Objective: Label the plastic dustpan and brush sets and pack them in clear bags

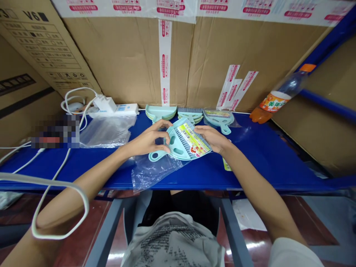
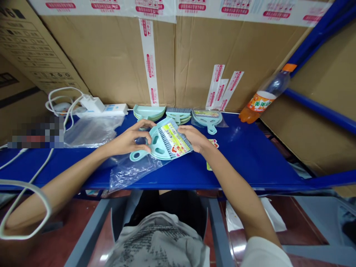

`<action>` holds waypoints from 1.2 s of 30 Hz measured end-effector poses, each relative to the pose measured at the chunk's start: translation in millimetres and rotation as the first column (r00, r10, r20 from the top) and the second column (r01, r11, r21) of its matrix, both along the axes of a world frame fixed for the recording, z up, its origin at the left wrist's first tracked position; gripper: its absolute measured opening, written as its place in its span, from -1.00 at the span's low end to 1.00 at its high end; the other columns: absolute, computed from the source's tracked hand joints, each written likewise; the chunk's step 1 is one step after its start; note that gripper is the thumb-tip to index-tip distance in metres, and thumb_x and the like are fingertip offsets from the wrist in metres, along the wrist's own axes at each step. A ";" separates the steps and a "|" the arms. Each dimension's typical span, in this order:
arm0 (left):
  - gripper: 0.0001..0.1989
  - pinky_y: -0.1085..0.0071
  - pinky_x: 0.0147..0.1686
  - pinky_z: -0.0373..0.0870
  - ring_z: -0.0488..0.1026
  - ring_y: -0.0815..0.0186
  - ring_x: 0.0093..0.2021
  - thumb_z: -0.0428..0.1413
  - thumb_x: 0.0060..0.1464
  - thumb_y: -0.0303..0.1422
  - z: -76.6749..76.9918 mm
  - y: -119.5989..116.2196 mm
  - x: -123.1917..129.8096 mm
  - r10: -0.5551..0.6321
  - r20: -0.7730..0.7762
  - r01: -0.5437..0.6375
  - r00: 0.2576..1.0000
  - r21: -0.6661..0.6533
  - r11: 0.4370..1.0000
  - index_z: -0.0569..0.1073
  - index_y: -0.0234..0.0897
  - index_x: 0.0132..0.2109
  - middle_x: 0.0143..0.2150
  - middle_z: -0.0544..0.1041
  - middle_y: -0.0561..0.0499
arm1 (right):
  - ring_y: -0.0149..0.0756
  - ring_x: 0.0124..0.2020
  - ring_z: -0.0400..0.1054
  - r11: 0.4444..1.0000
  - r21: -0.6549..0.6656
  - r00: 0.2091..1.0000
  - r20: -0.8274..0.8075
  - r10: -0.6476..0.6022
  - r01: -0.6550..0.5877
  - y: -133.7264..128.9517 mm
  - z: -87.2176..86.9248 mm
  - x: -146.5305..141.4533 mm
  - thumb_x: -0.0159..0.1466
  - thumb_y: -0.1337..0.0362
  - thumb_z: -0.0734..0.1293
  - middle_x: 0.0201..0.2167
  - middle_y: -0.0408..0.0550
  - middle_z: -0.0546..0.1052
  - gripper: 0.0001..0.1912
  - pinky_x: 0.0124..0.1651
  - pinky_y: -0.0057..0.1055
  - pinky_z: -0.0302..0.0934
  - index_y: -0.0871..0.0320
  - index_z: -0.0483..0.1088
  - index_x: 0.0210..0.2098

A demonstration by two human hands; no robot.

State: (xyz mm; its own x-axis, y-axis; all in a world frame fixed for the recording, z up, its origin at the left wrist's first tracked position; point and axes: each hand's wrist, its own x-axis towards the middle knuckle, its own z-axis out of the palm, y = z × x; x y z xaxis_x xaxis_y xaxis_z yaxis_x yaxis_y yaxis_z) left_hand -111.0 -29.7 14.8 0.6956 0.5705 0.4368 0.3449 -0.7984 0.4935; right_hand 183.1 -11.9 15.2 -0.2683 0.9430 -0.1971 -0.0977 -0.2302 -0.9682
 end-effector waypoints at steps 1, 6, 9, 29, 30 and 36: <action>-0.70 -0.10 0.44 0.27 0.34 -0.04 0.38 0.40 0.21 -0.06 -0.7 -0.7 0.7 0.008 -0.012 -0.008 1.000 0.006 1.000 0.63 -0.20 -0.21 0.33 0.36 -0.19 | -0.10 -0.36 0.65 0.998 -0.047 0.999 0.028 0.032 -0.031 -0.1 -0.4 -0.2 0.30 0.38 0.48 -0.35 0.07 0.73 -0.93 -0.31 -0.27 0.57 0.14 0.60 -0.33; -0.63 -0.12 0.44 0.24 0.29 -0.10 0.43 0.37 0.22 0.01 -5.0 -7.7 11.3 0.057 -0.061 -0.055 0.996 0.036 0.998 0.62 -0.22 -0.21 0.38 0.34 -0.22 | -0.16 -0.36 0.64 0.990 -0.137 0.997 0.062 0.054 -0.045 -2.6 -6.3 -5.7 0.23 0.38 0.53 -0.32 -0.01 0.74 -0.91 -0.37 -0.36 0.54 0.11 0.61 -0.26; -0.54 -0.13 0.41 0.26 0.32 -0.12 0.40 0.38 0.17 0.10 1.0 -11.4 15.0 0.092 -0.031 -0.090 0.995 0.070 0.994 0.63 -0.19 -0.08 0.38 0.39 -0.24 | -0.17 -0.38 0.63 0.992 -0.129 1.000 0.008 0.000 0.001 -5.0 -11.8 -14.3 0.22 0.39 0.52 -0.34 -0.03 0.73 -0.89 -0.35 -0.36 0.53 0.12 0.60 -0.25; -0.61 0.24 -0.13 0.70 0.71 0.14 -0.22 0.45 0.14 -0.14 20.8 23.9 -25.2 0.520 0.530 0.008 0.669 -0.706 0.708 0.65 -0.37 -0.08 -0.17 0.72 -0.18 | -0.02 0.05 0.63 0.943 0.148 0.940 -0.216 -0.263 0.298 4.7 -0.6 -8.2 0.25 0.24 0.45 -0.17 -0.02 0.72 -0.89 0.06 -0.09 0.55 0.04 0.47 -0.23; -0.62 0.23 -0.12 0.71 0.72 0.12 -0.21 0.46 0.12 -0.16 19.7 23.0 -24.5 0.510 0.524 0.015 0.682 -0.707 0.707 0.67 -0.37 -0.07 -0.17 0.72 -0.18 | -0.01 0.07 0.62 0.946 0.143 0.941 -0.223 -0.256 0.292 3.5 -0.2 -9.5 0.25 0.25 0.44 -0.17 -0.01 0.72 -0.90 0.06 -0.09 0.55 0.04 0.45 -0.25; -0.68 0.21 -0.06 0.73 0.73 0.12 -0.19 0.46 0.12 -0.24 9.6 19.3 -14.0 0.450 0.475 0.075 0.756 -0.746 0.662 0.71 -0.33 -0.05 -0.15 0.73 -0.17 | -0.01 0.11 0.61 0.968 0.155 0.960 -0.231 -0.159 0.197 -5.3 3.3 -17.3 0.22 0.22 0.50 -0.14 0.00 0.73 -0.84 0.07 -0.12 0.56 0.05 0.45 -0.28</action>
State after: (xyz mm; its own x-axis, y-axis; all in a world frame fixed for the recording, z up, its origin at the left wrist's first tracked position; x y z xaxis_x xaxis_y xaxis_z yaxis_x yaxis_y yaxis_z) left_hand -125.0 -10.3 24.5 0.2847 0.9524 0.1092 -0.1200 -0.0776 0.9897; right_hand 165.8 -17.2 18.4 -0.1106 0.9937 0.0184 -0.3317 -0.0194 -0.9432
